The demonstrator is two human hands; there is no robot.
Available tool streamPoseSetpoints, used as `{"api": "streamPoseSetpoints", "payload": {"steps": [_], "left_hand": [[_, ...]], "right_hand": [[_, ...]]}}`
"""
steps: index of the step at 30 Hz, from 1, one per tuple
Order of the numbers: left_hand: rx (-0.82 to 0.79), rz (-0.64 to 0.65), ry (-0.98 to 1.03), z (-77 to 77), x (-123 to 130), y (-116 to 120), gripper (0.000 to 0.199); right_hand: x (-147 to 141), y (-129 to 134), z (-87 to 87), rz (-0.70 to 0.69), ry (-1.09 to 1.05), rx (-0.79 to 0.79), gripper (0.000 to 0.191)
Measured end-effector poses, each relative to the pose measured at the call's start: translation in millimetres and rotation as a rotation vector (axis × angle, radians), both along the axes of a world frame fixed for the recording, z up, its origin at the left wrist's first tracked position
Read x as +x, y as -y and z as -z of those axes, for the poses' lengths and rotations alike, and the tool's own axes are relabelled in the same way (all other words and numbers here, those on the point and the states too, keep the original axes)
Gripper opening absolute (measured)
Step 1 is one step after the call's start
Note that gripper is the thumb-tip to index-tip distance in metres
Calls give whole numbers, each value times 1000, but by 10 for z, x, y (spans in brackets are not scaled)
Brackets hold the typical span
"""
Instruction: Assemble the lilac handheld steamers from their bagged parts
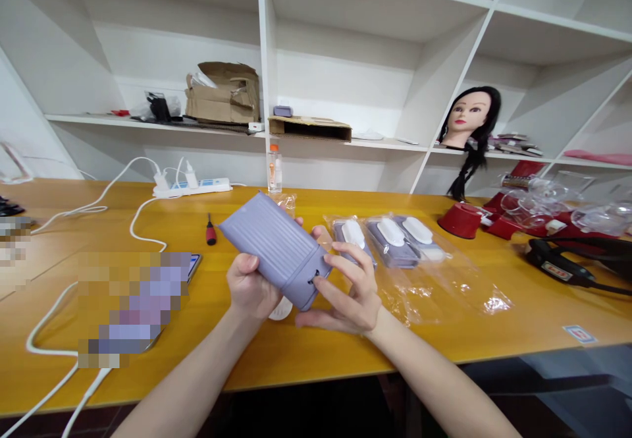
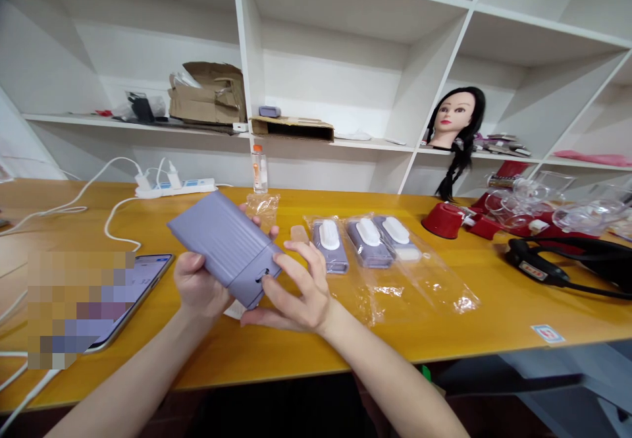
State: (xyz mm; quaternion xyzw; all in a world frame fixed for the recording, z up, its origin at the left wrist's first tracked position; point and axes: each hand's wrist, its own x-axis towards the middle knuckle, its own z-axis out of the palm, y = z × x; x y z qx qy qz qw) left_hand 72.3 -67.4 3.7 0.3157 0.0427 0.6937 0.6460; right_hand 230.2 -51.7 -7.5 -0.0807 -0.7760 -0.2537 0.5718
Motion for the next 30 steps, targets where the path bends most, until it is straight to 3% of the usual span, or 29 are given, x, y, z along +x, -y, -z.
{"api": "streamPoseSetpoints", "payload": {"steps": [4,9,12,15,17,21,24,30], "left_hand": [[11,-36,-22,10,-3,-1,59],[35,-42,-50,13,-34,-29,60],[41,-38,-47,1,-53,-47,60],[19,-39,-47,0,-63,-64,58],[-9,-45,-41,5,-58,-74,57],[-113,-91,-27,5,-14,-92,53],[-173,-154,-25,2,29,-100,48],[-150,-218,-71,17,66,-102,48]], "right_hand": [[7,-15,-2,-20,15,-21,43],[11,-41,-12,-157,46,-150,43],[2,-29,-34,-239,48,-337,25],[-23,-6,-51,-279,-3,-596,22],[-43,0,-56,-341,-65,-844,32],[-68,-16,-50,-393,-127,-1317,73],[-87,-33,-20,-413,-88,-1457,80],[-145,-41,28,-701,-109,-1602,69]]}}
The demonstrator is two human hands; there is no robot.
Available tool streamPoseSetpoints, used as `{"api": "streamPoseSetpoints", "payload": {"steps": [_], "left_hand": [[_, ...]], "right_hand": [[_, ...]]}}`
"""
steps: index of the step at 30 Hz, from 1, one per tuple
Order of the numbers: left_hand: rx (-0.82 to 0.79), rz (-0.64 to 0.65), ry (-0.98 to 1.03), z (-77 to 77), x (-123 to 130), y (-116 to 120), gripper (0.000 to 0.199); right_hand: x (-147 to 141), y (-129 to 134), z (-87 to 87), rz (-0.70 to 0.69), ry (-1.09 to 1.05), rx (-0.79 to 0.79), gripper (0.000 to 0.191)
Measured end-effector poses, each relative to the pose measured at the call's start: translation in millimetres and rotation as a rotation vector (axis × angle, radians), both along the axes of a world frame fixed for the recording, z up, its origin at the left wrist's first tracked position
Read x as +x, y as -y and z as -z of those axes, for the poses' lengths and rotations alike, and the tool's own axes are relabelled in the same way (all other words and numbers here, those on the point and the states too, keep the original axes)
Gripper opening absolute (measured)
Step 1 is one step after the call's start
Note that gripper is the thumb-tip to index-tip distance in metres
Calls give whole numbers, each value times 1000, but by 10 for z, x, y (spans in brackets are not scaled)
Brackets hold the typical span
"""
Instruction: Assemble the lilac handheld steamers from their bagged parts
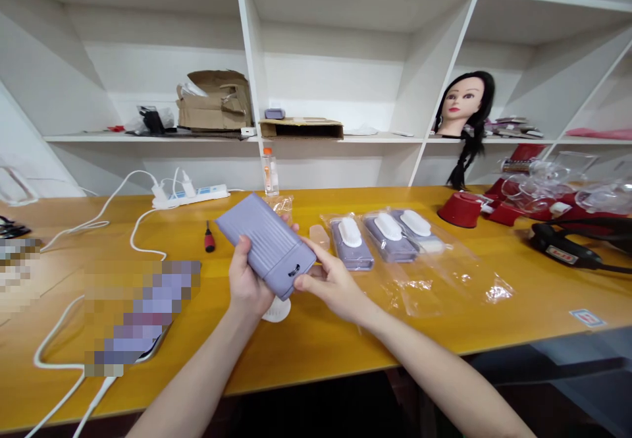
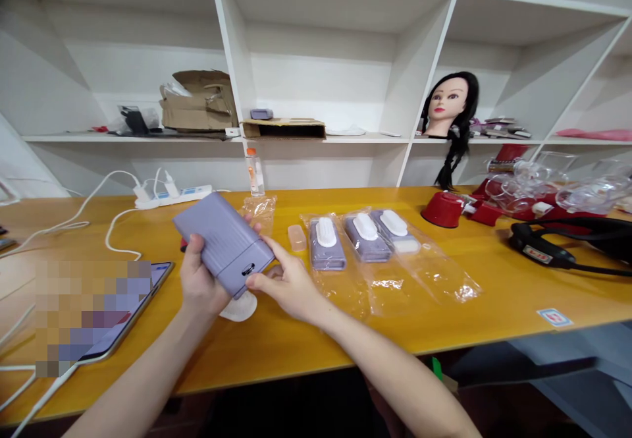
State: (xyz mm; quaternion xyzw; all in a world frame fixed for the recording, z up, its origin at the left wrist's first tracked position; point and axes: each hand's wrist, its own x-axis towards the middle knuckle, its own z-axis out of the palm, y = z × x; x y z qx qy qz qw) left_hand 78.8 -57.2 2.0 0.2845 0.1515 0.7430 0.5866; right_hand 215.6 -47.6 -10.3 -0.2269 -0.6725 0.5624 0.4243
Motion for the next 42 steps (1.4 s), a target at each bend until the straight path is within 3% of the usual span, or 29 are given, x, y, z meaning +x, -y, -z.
{"api": "streamPoseSetpoints", "payload": {"steps": [3,6,25,29,38,42], "left_hand": [[9,-11,-23,14,15,9,49],[38,-72,-47,29,48,23,49],[74,-85,-96,112,130,83,47],[71,-80,-124,116,135,90,55],[83,-73,-102,95,103,57,51],[84,-80,-88,86,96,52,49]], "right_hand": [[-1,2,-29,-52,-66,-130,62],[-1,11,-64,-18,-107,-224,52],[-35,79,-89,115,-29,-73,37],[-23,49,-69,108,-13,-26,46],[35,-13,-32,-65,0,-42,75],[30,-50,-10,-50,9,-25,63]]}}
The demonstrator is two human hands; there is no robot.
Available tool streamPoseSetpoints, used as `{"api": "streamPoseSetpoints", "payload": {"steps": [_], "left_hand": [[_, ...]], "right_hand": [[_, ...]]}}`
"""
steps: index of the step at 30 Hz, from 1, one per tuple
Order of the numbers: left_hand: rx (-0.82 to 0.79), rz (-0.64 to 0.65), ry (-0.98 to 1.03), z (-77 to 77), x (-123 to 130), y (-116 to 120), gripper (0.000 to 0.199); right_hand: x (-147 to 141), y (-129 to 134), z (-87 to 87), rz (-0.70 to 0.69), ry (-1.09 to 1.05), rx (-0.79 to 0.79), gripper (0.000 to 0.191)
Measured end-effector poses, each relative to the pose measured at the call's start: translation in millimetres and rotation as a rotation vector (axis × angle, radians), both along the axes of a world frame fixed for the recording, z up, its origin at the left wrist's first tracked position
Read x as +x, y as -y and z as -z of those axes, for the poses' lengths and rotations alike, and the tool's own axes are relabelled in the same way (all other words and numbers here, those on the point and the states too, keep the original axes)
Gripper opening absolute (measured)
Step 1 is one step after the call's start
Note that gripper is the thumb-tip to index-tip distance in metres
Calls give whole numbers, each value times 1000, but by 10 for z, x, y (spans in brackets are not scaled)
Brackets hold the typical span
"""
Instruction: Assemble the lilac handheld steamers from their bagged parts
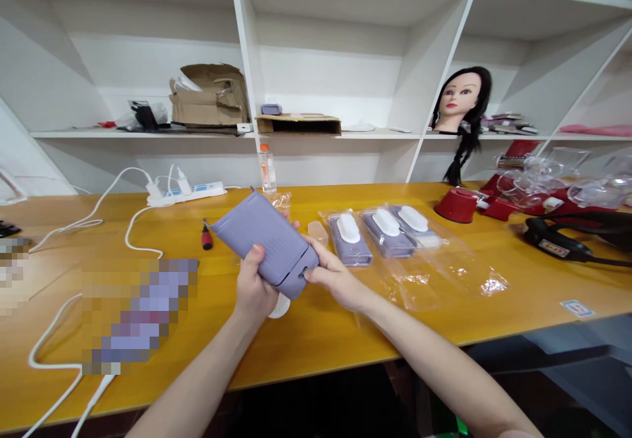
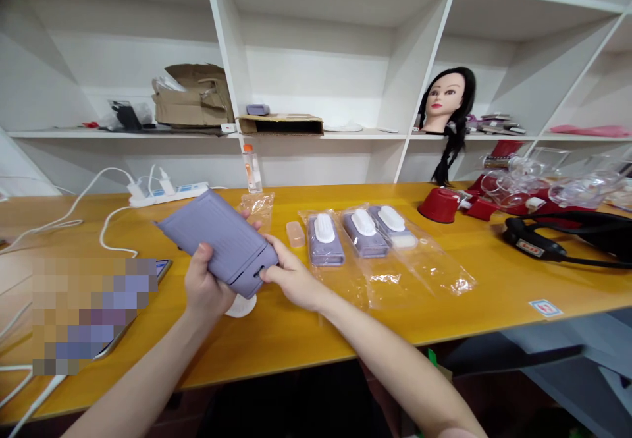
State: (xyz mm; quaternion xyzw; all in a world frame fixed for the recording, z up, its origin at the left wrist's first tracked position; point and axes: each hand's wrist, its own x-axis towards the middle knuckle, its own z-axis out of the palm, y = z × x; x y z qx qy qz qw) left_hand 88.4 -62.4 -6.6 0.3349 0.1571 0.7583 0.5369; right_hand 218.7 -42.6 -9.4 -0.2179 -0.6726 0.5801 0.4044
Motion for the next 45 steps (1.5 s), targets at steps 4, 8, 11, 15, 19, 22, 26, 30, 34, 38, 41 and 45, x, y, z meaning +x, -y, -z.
{"api": "streamPoseSetpoints", "payload": {"steps": [4,8,11,15,19,22,26,30,34,38,41,45], "left_hand": [[4,1,14,2,-5,-9,45],[-19,1,24,0,-1,-10,44],[-43,10,31,1,16,-1,45],[-43,32,35,10,29,7,45],[-20,32,47,-12,21,3,46],[-64,7,96,-44,32,9,45],[-113,-17,130,-50,77,44,45],[-175,8,98,-25,113,86,48],[-227,-33,114,-16,127,106,49],[-241,-41,107,10,130,106,50],[-231,-45,91,42,132,98,49],[-220,-42,78,72,141,94,48]], "right_hand": [[-13,2,-30,34,8,17,54],[-31,37,-66,47,-4,1,50],[-43,60,-77,54,-10,-19,49],[-25,67,-65,85,-8,-22,51],[-4,102,-44,8,15,50,74],[-38,155,-31,98,93,230,102],[-89,171,-10,311,221,366,106],[-68,139,-3,283,270,403,99],[-44,138,-18,275,274,432,97],[-44,145,-19,266,266,445,95],[-40,138,-4,269,262,464,94],[-29,126,20,281,287,487,95]]}}
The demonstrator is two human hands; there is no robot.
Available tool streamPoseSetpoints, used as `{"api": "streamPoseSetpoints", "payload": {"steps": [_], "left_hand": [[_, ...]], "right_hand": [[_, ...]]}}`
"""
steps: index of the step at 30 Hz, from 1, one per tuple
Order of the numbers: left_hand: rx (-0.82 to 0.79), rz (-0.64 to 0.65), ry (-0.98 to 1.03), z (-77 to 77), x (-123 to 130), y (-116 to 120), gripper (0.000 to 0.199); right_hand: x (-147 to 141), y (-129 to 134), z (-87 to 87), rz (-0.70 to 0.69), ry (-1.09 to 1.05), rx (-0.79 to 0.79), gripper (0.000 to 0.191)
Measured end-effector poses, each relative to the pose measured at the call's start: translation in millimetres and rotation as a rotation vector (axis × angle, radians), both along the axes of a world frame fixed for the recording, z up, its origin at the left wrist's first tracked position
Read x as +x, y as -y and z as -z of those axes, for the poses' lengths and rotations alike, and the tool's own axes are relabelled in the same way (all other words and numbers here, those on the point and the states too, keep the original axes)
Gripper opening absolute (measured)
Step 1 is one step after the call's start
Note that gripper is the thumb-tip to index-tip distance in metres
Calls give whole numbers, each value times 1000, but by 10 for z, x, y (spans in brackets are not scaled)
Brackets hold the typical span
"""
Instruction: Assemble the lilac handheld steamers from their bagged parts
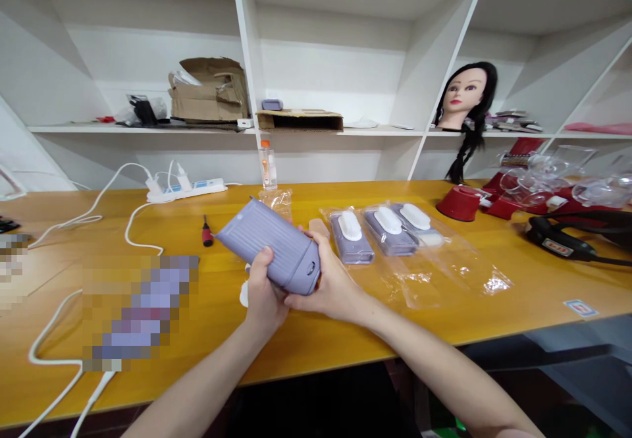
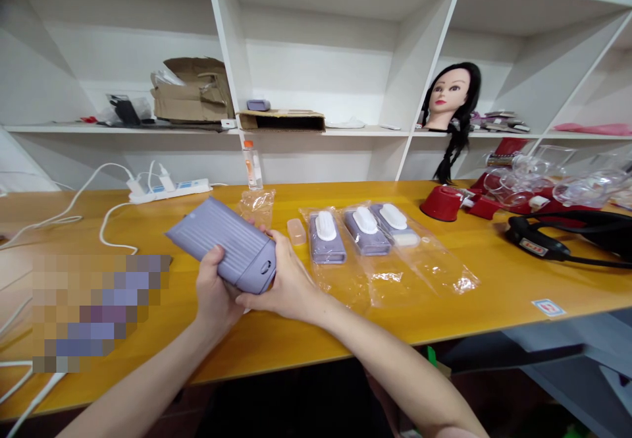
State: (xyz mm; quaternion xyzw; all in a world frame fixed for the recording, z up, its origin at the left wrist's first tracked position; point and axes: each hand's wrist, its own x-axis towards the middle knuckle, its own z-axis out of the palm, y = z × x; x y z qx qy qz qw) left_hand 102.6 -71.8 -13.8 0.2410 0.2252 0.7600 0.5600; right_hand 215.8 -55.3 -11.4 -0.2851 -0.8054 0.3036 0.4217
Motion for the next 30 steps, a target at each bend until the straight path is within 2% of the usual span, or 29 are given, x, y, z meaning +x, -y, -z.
{"api": "streamPoseSetpoints", "payload": {"steps": [9,18,24,27,30], "left_hand": [[-39,-73,-8,35,42,11,45],[-11,-24,17,23,47,24,48],[41,62,20,-69,-14,5,47],[52,55,19,-121,-55,-30,47],[79,38,16,-153,-120,-76,44]], "right_hand": [[-13,2,75,88,53,4,100],[-30,18,61,108,42,-4,95],[-57,47,-1,113,-30,-44,93],[-50,41,-20,20,-81,-109,98],[-22,1,-19,-156,-178,-243,82]]}}
